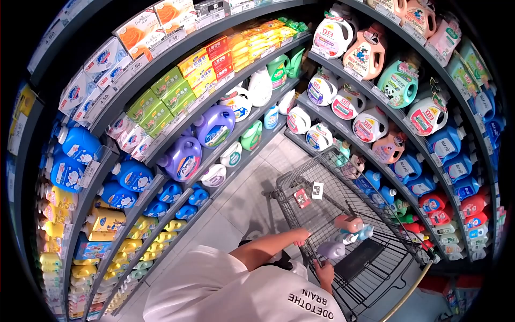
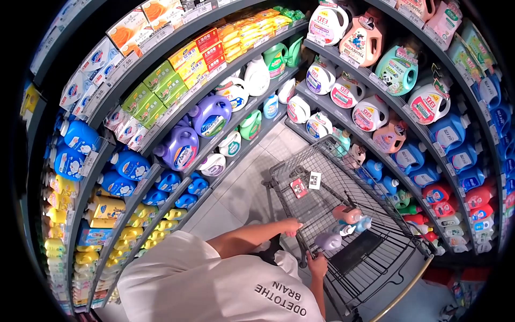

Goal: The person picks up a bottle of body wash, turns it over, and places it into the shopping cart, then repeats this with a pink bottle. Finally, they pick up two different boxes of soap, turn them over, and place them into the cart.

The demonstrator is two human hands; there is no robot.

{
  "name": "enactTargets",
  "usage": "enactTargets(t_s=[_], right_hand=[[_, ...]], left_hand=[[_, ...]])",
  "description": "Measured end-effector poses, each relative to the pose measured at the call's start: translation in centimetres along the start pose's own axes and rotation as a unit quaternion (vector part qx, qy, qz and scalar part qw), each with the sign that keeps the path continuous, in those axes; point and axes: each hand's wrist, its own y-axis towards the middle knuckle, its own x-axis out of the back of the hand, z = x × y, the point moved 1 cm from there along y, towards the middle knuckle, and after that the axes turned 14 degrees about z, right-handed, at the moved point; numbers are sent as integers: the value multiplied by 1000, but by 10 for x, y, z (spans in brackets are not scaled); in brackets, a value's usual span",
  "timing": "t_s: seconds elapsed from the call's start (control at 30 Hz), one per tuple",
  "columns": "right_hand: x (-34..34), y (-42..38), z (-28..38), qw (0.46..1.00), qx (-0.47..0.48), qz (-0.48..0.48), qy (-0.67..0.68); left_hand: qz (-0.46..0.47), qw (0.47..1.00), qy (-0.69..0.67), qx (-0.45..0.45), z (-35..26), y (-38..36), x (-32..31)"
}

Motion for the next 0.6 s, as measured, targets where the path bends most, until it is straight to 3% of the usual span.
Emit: enactTargets(t_s=[0.17, 0.27, 0.43, 0.6], right_hand=[[15, 13, -19, 999, 19, 30, 27], [12, 31, -38, 998, 23, 45, 21], [10, 36, -43, 998, 34, 42, 17], [13, 36, -43, 999, 29, 27, 2]], left_hand=[[-7, 1000, 8, 16, 21, 58, -3], [-38, 999, 21, 15, -11, 10, -9], [-41, 999, -14, -31, 15, 23, -3], [-73, 977, -186, -77, 64, 19, 34]])
